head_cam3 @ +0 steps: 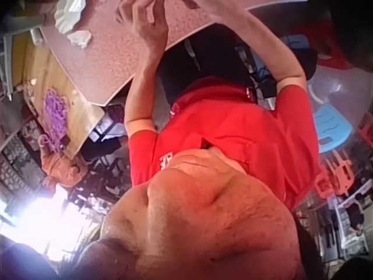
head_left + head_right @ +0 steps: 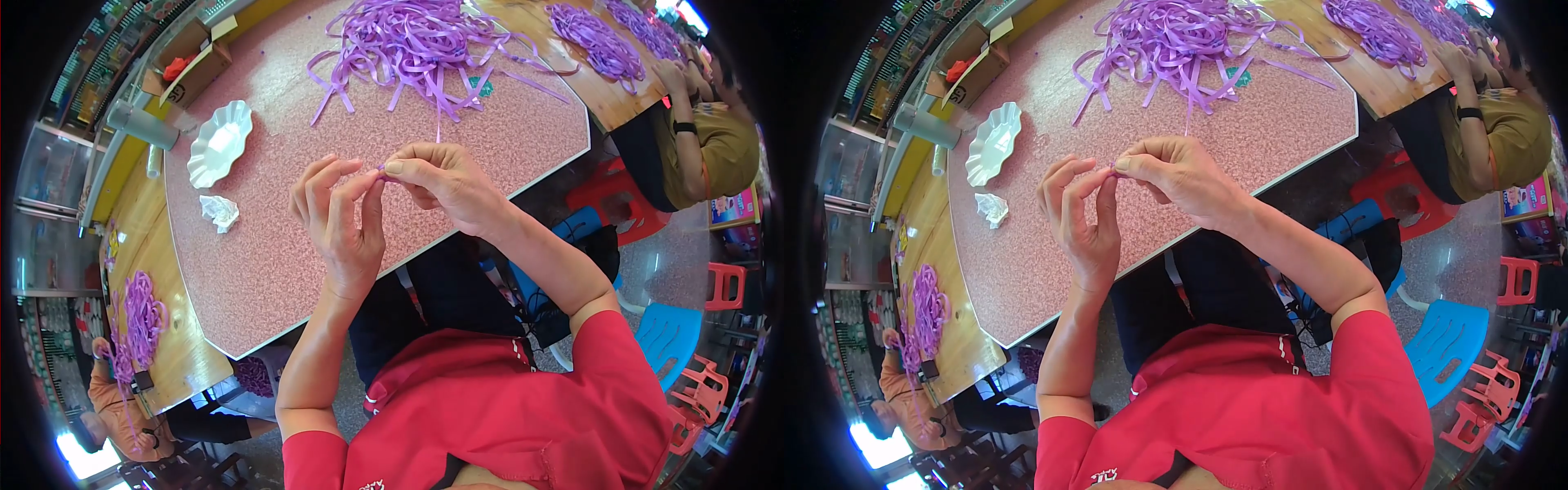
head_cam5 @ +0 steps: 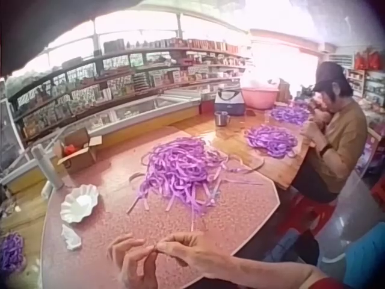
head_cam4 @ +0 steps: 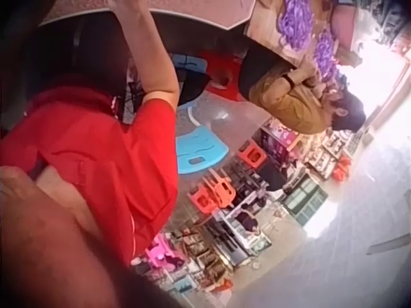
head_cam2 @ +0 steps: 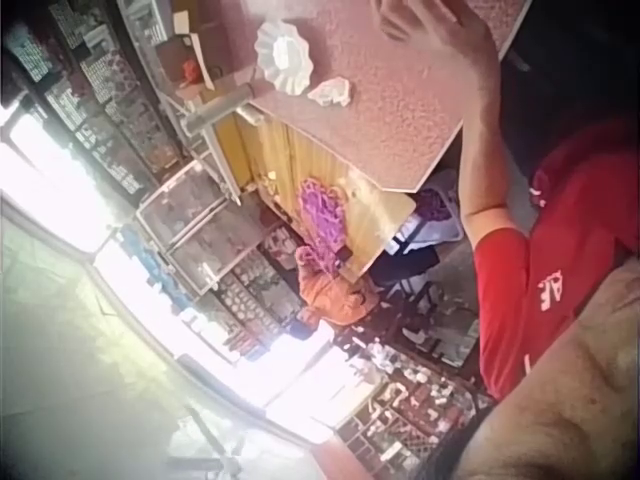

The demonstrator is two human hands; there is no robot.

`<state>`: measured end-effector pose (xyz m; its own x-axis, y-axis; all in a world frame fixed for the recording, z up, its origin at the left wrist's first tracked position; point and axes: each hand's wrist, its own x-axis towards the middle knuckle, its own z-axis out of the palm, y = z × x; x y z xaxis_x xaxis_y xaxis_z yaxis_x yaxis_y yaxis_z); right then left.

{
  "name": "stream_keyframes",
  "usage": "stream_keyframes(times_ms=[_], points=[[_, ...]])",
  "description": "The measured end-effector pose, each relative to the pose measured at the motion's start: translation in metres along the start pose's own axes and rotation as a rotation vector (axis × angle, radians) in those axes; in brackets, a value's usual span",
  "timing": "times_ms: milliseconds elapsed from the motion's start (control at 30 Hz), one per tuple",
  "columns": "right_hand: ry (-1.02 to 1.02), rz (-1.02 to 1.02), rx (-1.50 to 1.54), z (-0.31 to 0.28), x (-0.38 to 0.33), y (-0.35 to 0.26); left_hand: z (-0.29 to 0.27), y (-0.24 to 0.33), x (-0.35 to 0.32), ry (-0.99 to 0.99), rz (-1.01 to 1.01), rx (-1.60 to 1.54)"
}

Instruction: Knotting and tying purple plastic ribbons at a workshop table.

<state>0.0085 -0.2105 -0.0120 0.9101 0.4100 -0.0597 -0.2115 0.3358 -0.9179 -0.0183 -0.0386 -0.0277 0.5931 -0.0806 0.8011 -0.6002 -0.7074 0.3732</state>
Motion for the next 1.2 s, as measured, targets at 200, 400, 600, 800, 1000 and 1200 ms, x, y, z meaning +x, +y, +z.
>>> stream_keyframes(times_ms=[200, 400, 600, 800, 1000, 1200], points=[[0.013, -0.130, -0.303, 0.000, 0.000, -0.005, -0.001, -0.003, 0.000, 0.004, -0.061, -0.085], [0.023, -0.451, -0.673, -0.003, -0.002, -0.003, -0.001, -0.005, -0.004, -0.047, -0.139, -0.172], [0.065, -0.439, -0.760, 0.000, -0.007, -0.010, -0.003, -0.005, -0.005, -0.057, -0.160, -0.174], [0.039, -0.377, -0.727, -0.007, -0.009, -0.011, -0.002, -0.001, -0.007, -0.096, -0.169, -0.168], [0.031, -0.236, -0.642, -0.008, -0.008, -0.012, -0.003, 0.003, -0.007, -0.151, -0.152, -0.150], [0.053, -0.188, -0.676, -0.010, -0.006, -0.013, -0.003, 0.005, -0.006, -0.167, -0.117, -0.135]])
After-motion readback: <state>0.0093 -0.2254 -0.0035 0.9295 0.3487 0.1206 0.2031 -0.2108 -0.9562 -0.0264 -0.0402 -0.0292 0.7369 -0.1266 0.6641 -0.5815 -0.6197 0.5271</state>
